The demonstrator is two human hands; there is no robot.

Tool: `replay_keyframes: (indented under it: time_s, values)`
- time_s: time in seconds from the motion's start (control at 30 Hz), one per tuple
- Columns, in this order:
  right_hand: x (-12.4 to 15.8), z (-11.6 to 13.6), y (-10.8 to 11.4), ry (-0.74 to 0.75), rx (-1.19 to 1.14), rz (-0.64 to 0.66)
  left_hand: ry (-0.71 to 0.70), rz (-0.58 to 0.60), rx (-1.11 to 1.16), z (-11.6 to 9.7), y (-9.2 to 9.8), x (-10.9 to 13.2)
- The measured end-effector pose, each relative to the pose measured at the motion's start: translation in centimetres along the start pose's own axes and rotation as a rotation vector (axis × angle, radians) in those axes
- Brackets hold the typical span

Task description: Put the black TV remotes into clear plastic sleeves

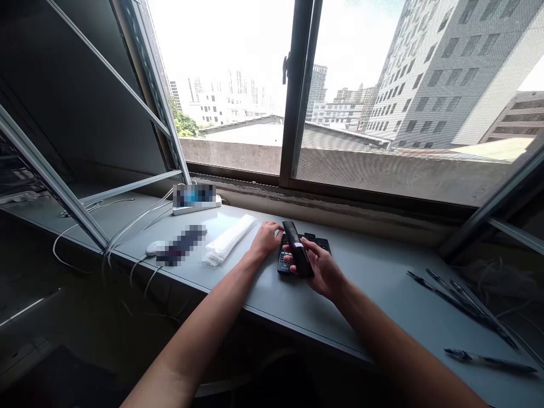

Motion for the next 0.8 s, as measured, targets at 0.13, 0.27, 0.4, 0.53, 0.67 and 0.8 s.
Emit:
replay_keyframes:
  time_s: [0.13, 0.27, 0.4, 0.53, 0.67, 0.8]
  values:
    - [-0.2, 0.3, -0.1, 0.048, -0.007, 0.043, 0.002, 0.004, 0.005, -0.1, 0.1, 0.0]
    - [-0.3, 0.5, -0.5, 0.073, -0.042, 0.077, -0.002, 0.012, 0.005, 0.0, -0.1, -0.1]
    - [-0.2, 1.0, 0.0, 0.130, -0.017, 0.010, -0.003, 0.008, 0.005, 0.2, -0.2, 0.0]
    - [-0.4, 1.2, 0.9, 0.231, 0.167, -0.039, -0.003, 0.016, 0.006, 0.1, -0.1, 0.0]
    - [-0.3, 1.8, 1.0, 0.424, 0.367, -0.047, 0.010, 0.029, 0.002, -0.1, 0.0, 0.0]
    - [0.1, 2.6, 0.8, 0.569, 0.516, -0.092, 0.018, 0.035, 0.012, -0.1, 0.2, 0.1]
Point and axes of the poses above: each hand's wrist, its own x-axis away from the middle knuckle, its own y-axis out of the back of the hand, z = x × y, the point moved 5 cm from there along -x, towards the middle knuckle, and after that the axes turned 12 degrees about z, right-handed, at the moved point
